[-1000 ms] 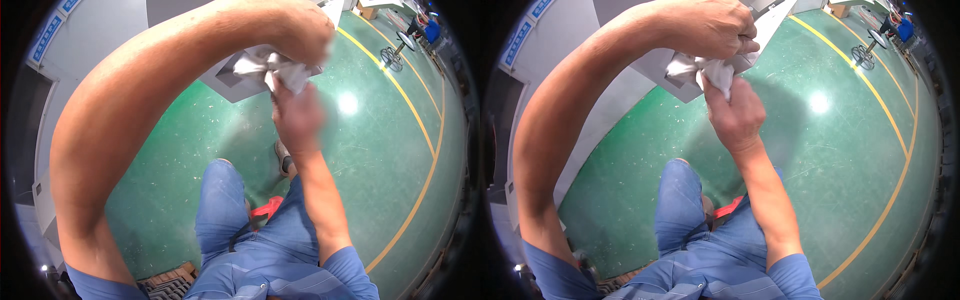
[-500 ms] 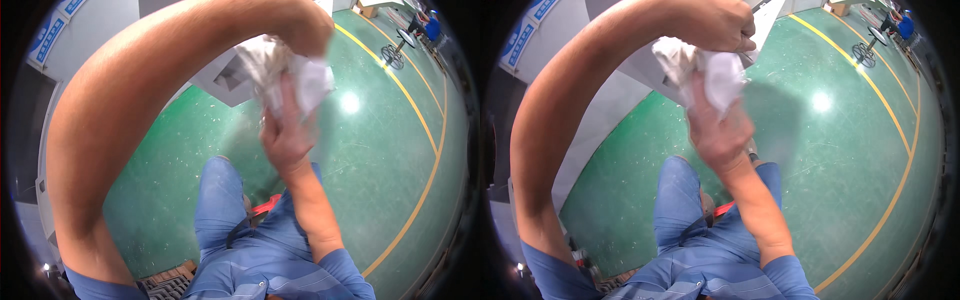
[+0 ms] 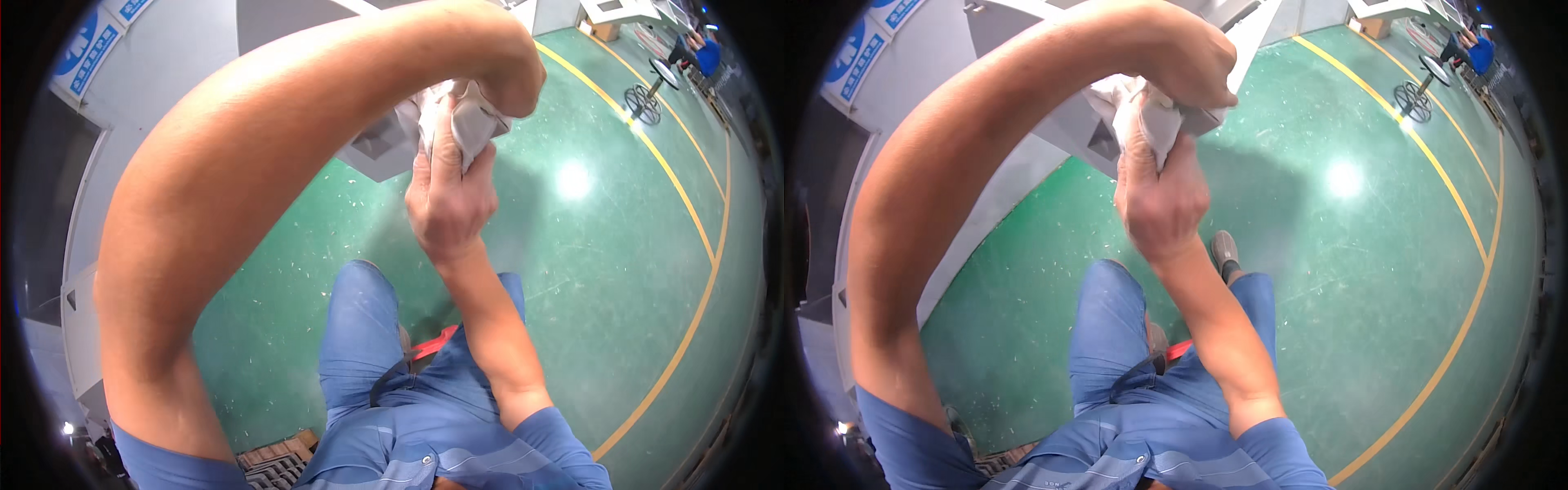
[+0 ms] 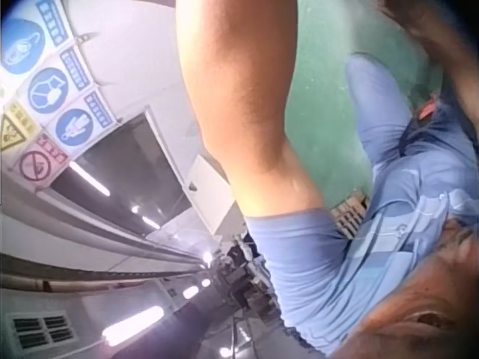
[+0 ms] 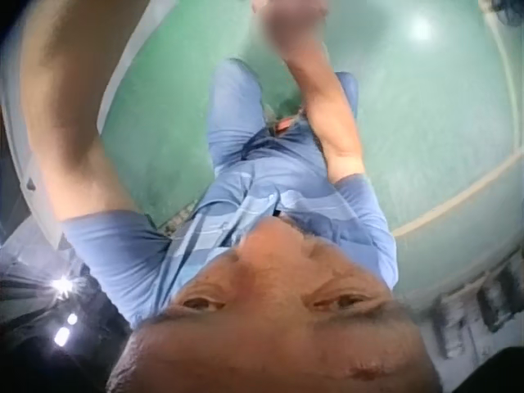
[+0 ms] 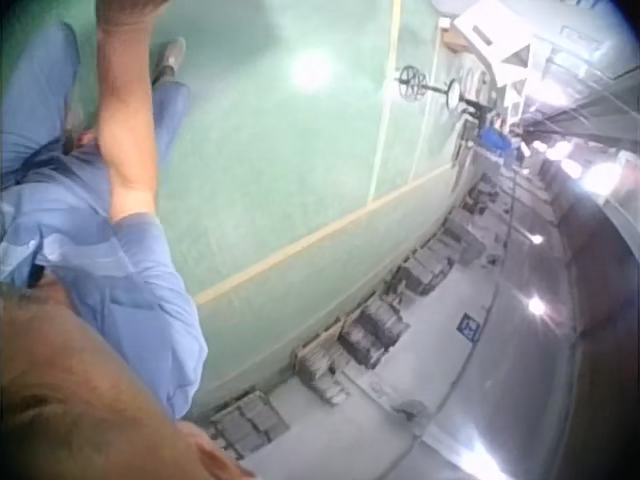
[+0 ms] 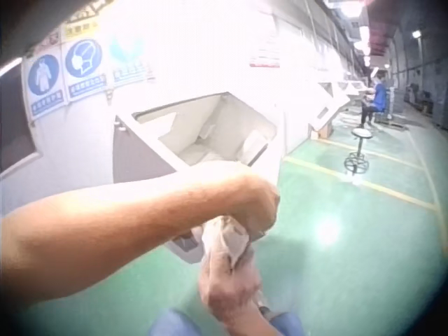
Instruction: Cleaning the exterior surface of a white metal electrical box using a white cloth.
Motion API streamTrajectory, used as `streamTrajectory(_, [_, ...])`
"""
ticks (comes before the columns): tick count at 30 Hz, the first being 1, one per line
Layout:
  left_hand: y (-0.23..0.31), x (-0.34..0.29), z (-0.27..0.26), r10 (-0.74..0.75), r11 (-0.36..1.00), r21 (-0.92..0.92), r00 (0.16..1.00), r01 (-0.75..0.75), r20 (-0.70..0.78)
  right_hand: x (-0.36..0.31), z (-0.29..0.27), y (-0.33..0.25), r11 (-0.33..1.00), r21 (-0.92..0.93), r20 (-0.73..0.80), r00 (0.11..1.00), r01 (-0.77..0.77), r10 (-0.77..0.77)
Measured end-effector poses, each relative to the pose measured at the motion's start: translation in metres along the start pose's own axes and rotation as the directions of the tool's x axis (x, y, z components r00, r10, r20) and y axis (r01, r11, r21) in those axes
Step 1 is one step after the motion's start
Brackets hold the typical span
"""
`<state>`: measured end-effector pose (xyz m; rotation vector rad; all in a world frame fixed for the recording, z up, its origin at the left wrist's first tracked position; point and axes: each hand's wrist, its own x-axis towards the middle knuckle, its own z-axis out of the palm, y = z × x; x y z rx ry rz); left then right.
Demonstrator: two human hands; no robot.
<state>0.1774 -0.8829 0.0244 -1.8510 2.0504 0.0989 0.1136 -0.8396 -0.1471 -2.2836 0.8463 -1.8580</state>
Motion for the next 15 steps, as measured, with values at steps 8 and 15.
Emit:
streamTrajectory(8, [0.002, -0.028, 0.011, -0.160, 0.986, -0.042, 0.987, 0.160, 0.021, -0.055, 0.079, -0.050, 0.993, 0.020, 0.503, 0.858, 0.113, -0.108])
streamTrajectory(15, [0.011, -0.017, 0.000, -0.114, 0.986, -0.118, 0.993, 0.114, 0.008, -0.113, 0.064, -0.007, 0.998, -0.065, 0.863, 0.501, -0.007, 0.060])
